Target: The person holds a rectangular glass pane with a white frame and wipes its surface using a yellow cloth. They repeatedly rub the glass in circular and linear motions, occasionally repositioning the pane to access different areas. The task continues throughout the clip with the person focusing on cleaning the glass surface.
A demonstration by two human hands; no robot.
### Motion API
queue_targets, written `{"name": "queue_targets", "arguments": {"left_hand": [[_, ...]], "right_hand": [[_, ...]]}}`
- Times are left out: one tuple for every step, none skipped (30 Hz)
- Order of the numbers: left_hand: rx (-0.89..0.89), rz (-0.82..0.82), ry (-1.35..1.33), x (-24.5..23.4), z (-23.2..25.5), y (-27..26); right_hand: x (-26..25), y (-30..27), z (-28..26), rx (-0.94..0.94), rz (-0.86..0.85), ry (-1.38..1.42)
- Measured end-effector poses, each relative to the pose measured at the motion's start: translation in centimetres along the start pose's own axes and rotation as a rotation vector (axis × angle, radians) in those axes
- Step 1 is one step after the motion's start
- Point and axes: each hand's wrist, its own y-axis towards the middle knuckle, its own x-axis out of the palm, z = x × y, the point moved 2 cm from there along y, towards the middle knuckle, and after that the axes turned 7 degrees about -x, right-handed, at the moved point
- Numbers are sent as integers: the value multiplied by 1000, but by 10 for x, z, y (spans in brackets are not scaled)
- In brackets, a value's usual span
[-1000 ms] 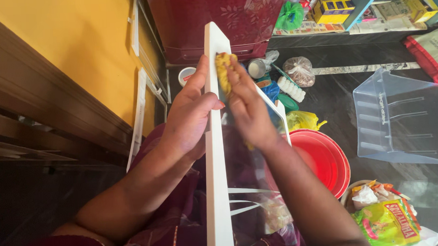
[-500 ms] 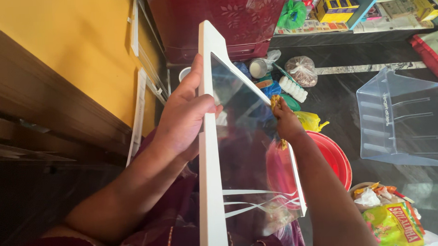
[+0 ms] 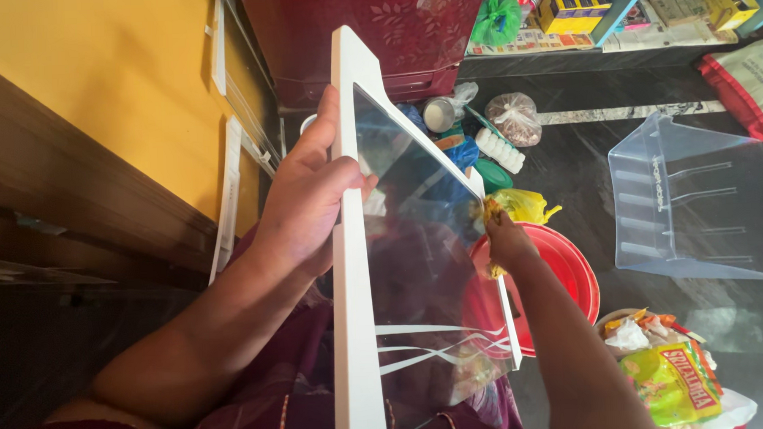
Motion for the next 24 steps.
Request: {"name": "queue_targets", "arguments": {"left_hand": [[-4, -10, -13, 0, 1, -1], [-9, -20, -28, -1, 0, -1], [-14, -31, -43, -1, -1, -2], [-15, -25, -39, -1, -2, -3], [-17, -19, -34, 0, -2, -3], [-19, -14, -29, -1, -2, -3], [-18, -7, -23, -1, -3, -4], [-12, -4, -17, -1, -3, -4], [-7, 0, -10, -1, -4, -3], [2, -8, -10, -1, -4, -3], [11, -15, -10, -1, -4, -3], [16, -20, -11, -1, -4, -4], [14, -25, -17, -1, -6, -4], [17, -28, -21, -1, -6, -4], [21, -31, -26, 0, -6, -4], [31, -34, -27, -1, -6, -4], [41, -37, -29, -1, -5, -4], [55, -39, -30, -1, -5, -4], [52, -28, -18, -1, -5, -4], [52, -14, -6, -1, -5, -5], [52, -1, 6, -2, -5, -5], [48, 3, 12, -2, -4, -5], [44, 6, 17, -1, -4, -5], [41, 8, 22, -1, -4, -5]], "right_hand": [[-4, -14, -6, -2, -21, -20], [-5, -27, -10, -3, -43, -42], [-6, -41, -14, -2, -17, -20], [-4, -55, -18, -3, 10, 3], [-1, -69, -22, -4, 38, 27], [4, -82, -25, -8, -14, -18], [9, -98, -28, -12, -65, -63], [14, -111, -29, -14, -112, -109], [18, -124, -31, -20, -95, -94], [24, -139, -32, -25, -80, -79], [28, -152, -33, -29, -65, -64], [32, -166, -35, -15, -82, -46], [35, -179, -36, -1, -99, -27], [35, -189, -38, 9, -113, -10], [32, -199, -42, 17, -116, 17], [27, -208, -48, 23, -119, 44], [19, -217, -54, 30, -122, 70], [12, -223, -59, 71, -237, 79], [4, -229, -65, 112, -352, 87], [-3, -231, -71, 150, -467, 94], [-13, -231, -76, 89, -414, 85], [-23, -233, -81, 27, -362, 78], [-33, -234, -87, -35, -310, 71], [-45, -235, -91, -31, -223, 177]]}}
